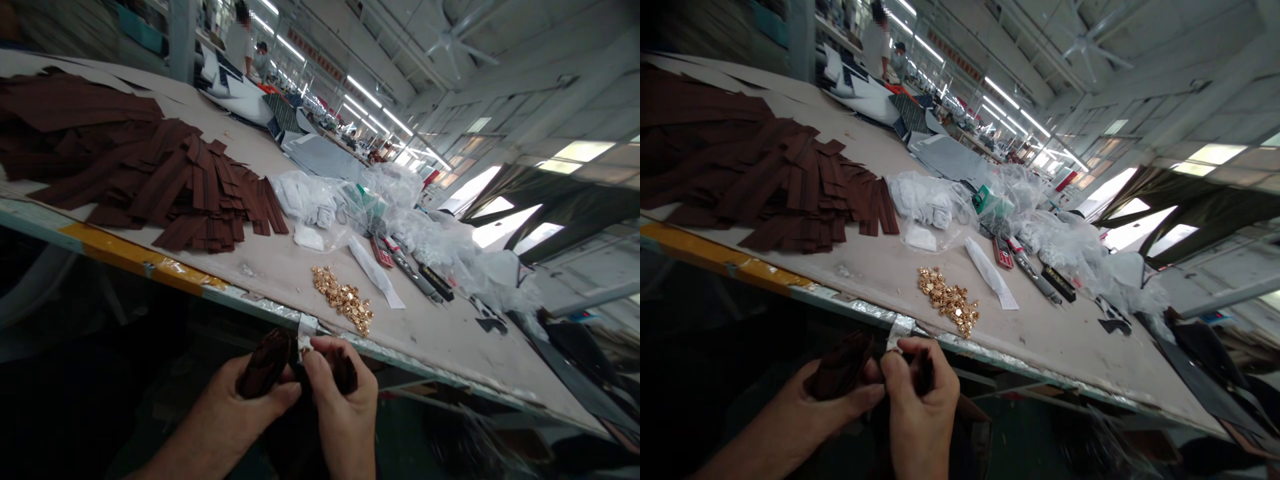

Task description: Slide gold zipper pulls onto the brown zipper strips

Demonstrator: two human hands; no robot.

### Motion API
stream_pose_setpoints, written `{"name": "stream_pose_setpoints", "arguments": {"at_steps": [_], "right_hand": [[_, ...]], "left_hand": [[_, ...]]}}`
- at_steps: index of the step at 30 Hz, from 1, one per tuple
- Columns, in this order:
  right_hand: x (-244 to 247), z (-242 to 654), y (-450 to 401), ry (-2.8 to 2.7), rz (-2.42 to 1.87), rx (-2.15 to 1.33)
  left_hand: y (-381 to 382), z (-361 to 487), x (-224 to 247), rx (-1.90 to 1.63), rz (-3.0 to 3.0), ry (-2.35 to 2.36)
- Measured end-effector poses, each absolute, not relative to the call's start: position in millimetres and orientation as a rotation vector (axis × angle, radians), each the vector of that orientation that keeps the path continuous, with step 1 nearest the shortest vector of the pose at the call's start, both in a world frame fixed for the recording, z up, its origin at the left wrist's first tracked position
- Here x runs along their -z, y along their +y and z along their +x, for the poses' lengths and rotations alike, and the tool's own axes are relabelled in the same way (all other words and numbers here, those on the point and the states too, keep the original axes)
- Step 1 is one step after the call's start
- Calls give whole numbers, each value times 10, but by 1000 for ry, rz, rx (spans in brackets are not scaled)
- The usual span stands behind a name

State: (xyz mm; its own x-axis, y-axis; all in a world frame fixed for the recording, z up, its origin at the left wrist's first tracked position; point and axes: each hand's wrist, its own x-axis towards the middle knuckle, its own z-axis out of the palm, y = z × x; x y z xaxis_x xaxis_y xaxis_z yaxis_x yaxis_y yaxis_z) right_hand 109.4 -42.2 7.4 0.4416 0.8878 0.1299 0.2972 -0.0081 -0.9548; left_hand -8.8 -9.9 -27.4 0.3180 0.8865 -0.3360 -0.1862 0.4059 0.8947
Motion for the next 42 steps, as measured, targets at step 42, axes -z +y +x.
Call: {"name": "stream_pose_setpoints", "arguments": {"at_steps": [42], "right_hand": [[169,1053,-602,-786,-1249,-942]], "left_hand": [[-139,-125,206,-611,392,814]]}}
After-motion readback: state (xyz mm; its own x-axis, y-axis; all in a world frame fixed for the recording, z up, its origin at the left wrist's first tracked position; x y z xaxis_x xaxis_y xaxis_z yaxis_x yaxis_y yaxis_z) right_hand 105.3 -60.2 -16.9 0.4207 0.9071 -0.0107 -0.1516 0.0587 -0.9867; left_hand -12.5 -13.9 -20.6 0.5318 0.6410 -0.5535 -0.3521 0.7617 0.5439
